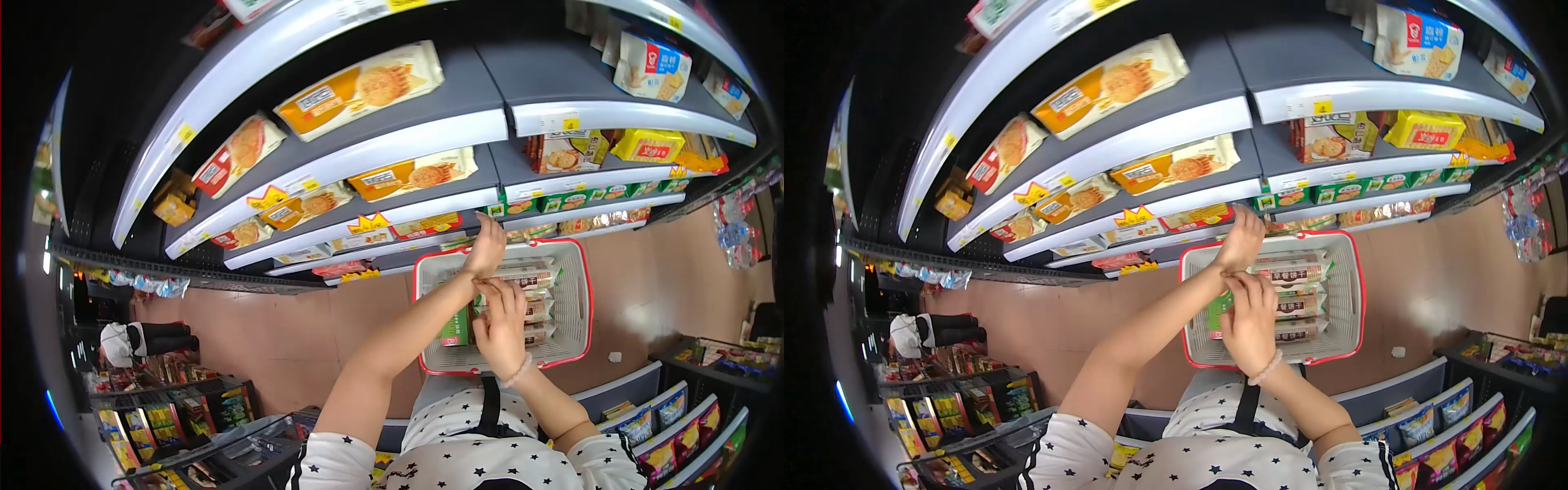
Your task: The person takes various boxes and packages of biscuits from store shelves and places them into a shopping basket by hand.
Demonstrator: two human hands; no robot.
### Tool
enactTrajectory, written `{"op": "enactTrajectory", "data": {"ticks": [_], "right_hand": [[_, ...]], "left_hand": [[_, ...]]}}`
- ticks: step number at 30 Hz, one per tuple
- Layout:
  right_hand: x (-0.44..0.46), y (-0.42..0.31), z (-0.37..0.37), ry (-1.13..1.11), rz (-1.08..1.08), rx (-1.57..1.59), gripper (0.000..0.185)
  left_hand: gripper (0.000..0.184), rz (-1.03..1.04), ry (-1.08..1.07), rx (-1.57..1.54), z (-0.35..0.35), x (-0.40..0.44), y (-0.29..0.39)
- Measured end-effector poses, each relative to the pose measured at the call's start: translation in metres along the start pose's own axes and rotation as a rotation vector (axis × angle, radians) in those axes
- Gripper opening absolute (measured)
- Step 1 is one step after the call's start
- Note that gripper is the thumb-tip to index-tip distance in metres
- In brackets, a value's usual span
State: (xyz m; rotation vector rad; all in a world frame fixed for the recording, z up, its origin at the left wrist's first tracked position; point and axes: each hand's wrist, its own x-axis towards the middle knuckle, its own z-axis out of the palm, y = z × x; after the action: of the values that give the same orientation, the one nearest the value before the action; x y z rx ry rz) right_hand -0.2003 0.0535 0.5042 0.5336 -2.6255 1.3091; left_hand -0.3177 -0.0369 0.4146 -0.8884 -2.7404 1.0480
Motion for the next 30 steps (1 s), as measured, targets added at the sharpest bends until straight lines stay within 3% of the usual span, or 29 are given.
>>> {"op": "enactTrajectory", "data": {"ticks": [6,11,13,14,17,22,27,30], "right_hand": [[-0.009,-0.087,0.021,-0.226,-0.064,-0.021,0.062],[-0.014,-0.149,0.037,-0.35,-0.171,0.123,0.061],[-0.014,-0.161,0.036,-0.524,-0.23,0.274,0.057],[-0.009,-0.158,0.042,-0.515,-0.228,0.367,0.054],[0.01,-0.163,0.072,-0.191,-0.119,0.08,0.052],[0.0,-0.202,0.073,-0.502,-0.278,0.133,0.057],[0.017,-0.208,0.1,-0.204,-0.163,-0.024,0.059],[0.008,-0.224,0.092,-0.523,-0.244,0.125,0.055]], "left_hand": [[0.036,0.02,0.006,0.229,0.004,-0.046,-0.041],[0.038,0.058,-0.083,0.342,0.007,-0.089,-0.079],[0.038,0.06,-0.06,0.389,0.008,-0.109,-0.096],[0.038,0.064,-0.048,0.414,0.009,-0.118,-0.104],[0.038,0.034,-0.008,0.423,0.021,-0.128,-0.116],[0.037,-0.019,0.033,0.366,0.039,-0.128,-0.124],[0.035,0.0,0.065,0.348,0.043,-0.138,-0.131],[0.035,-0.003,0.087,0.323,0.046,-0.141,-0.138]]}}
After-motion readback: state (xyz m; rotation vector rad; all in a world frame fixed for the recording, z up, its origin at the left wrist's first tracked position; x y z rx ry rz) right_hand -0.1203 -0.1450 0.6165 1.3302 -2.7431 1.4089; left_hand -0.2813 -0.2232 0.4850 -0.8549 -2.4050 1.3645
